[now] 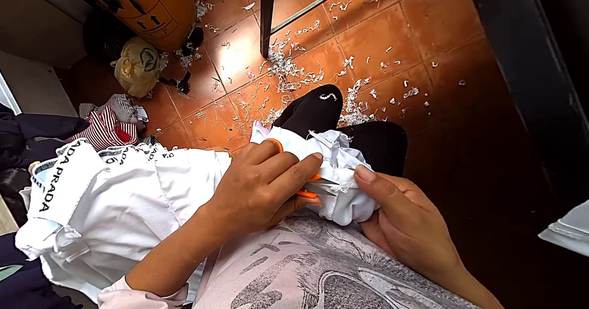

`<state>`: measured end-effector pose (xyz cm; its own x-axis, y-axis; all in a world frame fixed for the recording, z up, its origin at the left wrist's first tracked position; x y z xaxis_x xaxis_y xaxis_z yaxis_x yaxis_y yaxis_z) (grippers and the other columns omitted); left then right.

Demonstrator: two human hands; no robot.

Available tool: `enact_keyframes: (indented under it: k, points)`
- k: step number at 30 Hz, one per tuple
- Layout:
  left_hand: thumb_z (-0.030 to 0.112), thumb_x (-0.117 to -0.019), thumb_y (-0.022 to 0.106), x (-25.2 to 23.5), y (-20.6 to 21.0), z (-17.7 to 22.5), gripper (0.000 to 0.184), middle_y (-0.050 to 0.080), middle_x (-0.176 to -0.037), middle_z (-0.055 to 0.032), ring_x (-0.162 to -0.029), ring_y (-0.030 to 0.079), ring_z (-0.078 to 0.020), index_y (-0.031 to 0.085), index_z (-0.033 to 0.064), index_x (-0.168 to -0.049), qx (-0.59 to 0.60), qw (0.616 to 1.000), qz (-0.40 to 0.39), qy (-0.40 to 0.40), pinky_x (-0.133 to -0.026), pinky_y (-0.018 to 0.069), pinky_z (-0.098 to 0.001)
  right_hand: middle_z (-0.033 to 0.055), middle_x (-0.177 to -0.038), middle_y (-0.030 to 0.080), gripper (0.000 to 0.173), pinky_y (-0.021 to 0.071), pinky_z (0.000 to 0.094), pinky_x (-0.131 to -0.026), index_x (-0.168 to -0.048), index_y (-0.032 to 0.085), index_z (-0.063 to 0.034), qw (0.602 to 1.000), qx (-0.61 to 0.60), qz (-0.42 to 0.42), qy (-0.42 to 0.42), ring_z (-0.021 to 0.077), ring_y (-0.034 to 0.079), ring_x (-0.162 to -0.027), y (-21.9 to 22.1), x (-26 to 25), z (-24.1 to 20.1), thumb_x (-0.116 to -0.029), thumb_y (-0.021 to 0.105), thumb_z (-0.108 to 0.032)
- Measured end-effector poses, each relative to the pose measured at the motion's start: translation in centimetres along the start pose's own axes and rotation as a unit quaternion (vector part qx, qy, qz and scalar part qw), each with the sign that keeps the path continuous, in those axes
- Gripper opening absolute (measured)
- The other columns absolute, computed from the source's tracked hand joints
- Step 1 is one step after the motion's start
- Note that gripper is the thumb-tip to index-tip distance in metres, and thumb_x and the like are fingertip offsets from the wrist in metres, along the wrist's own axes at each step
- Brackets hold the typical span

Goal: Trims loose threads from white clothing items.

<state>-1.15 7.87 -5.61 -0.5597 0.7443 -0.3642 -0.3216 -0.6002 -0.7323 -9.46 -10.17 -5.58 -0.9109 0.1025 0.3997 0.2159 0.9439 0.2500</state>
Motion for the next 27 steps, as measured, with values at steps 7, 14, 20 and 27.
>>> enact_keyframes:
  k: [7,14,20,27]
  points:
    - [0.035,-0.1028,0.059,-0.5,0.1,0.5,0.038,0.066,-0.083,-0.0068,-0.077,0.057,-0.0234,0.073,0.004,-0.119,-0.048,0.999,-0.005,0.017,-0.069,0.0418,-0.0368,-0.0037,-0.078,0.068,0.041,0.0567,0.02,-0.066,-0.087,0.073,-0.0159,0.998,0.052,-0.018,-0.001,0.0033,0.066,-0.072,0.3,-0.1,0.0,-0.1097,0.044,-0.035]
    - [0.03,-0.1029,0.059,-0.2,0.7,-1.6,0.034,0.066,-0.08,-0.0049,-0.079,0.059,-0.0111,0.072,-0.0008,-0.1,0.184,0.981,0.02,-0.053,-0.073,0.0469,-0.0254,-0.0026,-0.081,0.07,0.042,0.0585,0.0211,-0.068,-0.09,0.074,-0.0157,0.999,0.018,-0.022,0.022,0.004,0.068,-0.075,0.3,-0.2,0.4,-0.11,0.043,-0.035]
    - [0.023,-0.0951,0.068,-1.7,2.2,-2.6,0.057,0.067,-0.097,-0.0064,-0.075,0.051,0.003,0.054,-0.0169,-0.133,0.5,0.857,-0.05,-0.118,-0.065,0.0426,-0.0133,-0.0056,-0.074,0.066,0.038,0.0541,0.0162,-0.062,-0.086,0.073,-0.0179,0.997,0.044,-0.058,0.0,0.0002,0.063,-0.067,0.3,-0.2,0.6,-0.1082,0.049,-0.037]
    - [0.002,-0.0939,0.065,-2.1,-0.7,-7.7,0.015,0.073,-0.091,-0.0158,-0.077,0.068,-0.0178,0.074,-0.005,-0.103,0.034,0.973,0.133,-0.183,-0.071,0.0557,-0.0328,-0.0107,-0.092,0.072,0.01,0.0575,0.0129,-0.071,-0.098,0.078,-0.0192,0.962,0.215,-0.072,-0.155,-0.0012,0.067,-0.082,-0.5,0.3,-0.2,-0.0922,0.074,-0.026]
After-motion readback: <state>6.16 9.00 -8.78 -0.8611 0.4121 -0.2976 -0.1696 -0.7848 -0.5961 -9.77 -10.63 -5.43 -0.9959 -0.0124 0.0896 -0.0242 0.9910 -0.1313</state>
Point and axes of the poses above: each hand's wrist, its own x-axis away from the middle knuckle, its own y-axis out of the palm, z = x × y, the point moved 3 cm from there along -x, towards the middle knuckle
